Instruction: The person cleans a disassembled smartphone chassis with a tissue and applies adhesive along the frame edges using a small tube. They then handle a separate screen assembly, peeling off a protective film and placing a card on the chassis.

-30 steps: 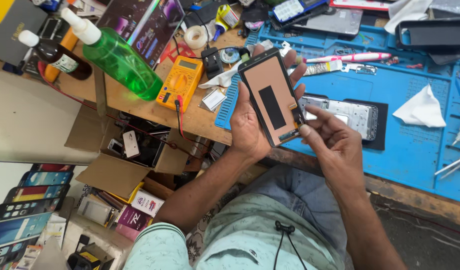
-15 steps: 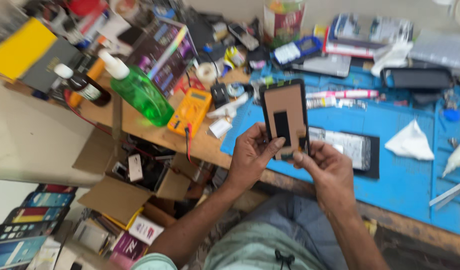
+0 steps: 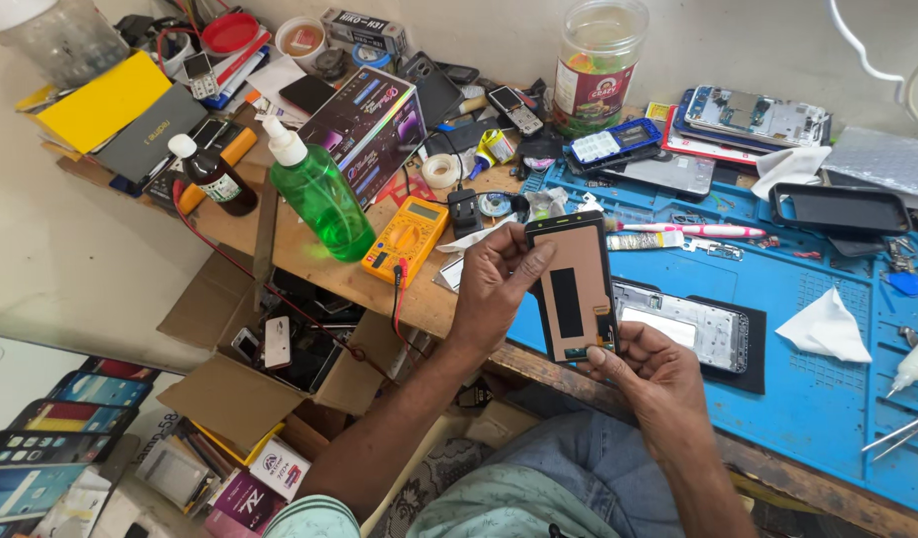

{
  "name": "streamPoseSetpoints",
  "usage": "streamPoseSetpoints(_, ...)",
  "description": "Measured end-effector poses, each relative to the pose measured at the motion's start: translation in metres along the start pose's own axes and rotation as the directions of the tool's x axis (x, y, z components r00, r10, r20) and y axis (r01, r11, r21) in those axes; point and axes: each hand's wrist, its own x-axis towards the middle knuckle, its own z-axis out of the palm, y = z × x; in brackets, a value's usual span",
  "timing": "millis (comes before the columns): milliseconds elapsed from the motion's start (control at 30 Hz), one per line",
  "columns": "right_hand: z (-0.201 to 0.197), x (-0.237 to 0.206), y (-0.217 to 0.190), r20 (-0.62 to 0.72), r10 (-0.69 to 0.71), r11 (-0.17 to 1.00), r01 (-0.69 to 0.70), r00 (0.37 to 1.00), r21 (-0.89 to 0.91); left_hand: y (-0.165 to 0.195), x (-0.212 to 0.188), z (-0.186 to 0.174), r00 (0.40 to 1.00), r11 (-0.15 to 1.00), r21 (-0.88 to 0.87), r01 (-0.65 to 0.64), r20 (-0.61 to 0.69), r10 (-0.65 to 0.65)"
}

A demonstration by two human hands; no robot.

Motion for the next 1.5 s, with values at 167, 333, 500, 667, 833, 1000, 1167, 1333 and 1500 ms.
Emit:
streamPoseSetpoints(167,-0.006,0.0,-0.034,-0.089,-0.06,0.964,0.035,0.994,-0.264,0.0,-0.003,-0.003,0.998,0.997,0.074,0.017,0.055,-0.022)
streamPoseSetpoints(333,0.006,0.017,-0.051,-0.02,-0.091,0.97,0.084,0.996,-0.228,-0.003,-0.01,0.001,0.997,0.996,0.079,0.034,0.068,-0.039)
streamPoseSetpoints(500,0.016,0.025,-0.046,0.054,-0.133,0.988,0.136,0.99,-0.069,-0.007,-0.009,-0.001,0.993,0.989,0.101,0.106,0.049,-0.111)
streamPoseSetpoints(667,0.005,0.039,-0.032,-0.005,-0.271,0.946,0.265,0.963,-0.189,-0.015,-0.019,-0.011,0.971,0.958,0.26,0.12,0.169,-0.168)
streamPoseSetpoints(833,-0.003,0.045,-0.028,0.079,-0.143,0.988,0.147,0.987,-0.056,-0.02,-0.014,-0.022,0.973,0.983,0.139,0.117,0.183,-0.141)
streamPoseSetpoints(1000,0.003,0.035,-0.025,0.142,0.03,0.996,-0.017,0.989,-0.09,-0.023,0.006,-0.021,0.996,0.987,0.153,0.051,0.066,-0.062)
streamPoseSetpoints(1167,0.001,0.033,-0.022,0.112,-0.005,1.0,0.008,0.994,-0.025,-0.022,0.001,-0.016,0.988,0.987,0.115,0.11,0.099,-0.121)
streamPoseSetpoints(1333,0.004,0.03,-0.018,0.087,0.011,1.0,-0.011,0.996,-0.002,-0.018,-0.005,-0.017,0.983,0.983,0.094,0.156,0.079,-0.164)
streamPoseSetpoints(1500,0.016,0.025,-0.009,0.061,-0.041,0.998,0.037,0.997,0.055,-0.019,-0.008,-0.012,0.991,0.99,0.062,0.126,0.027,-0.127)
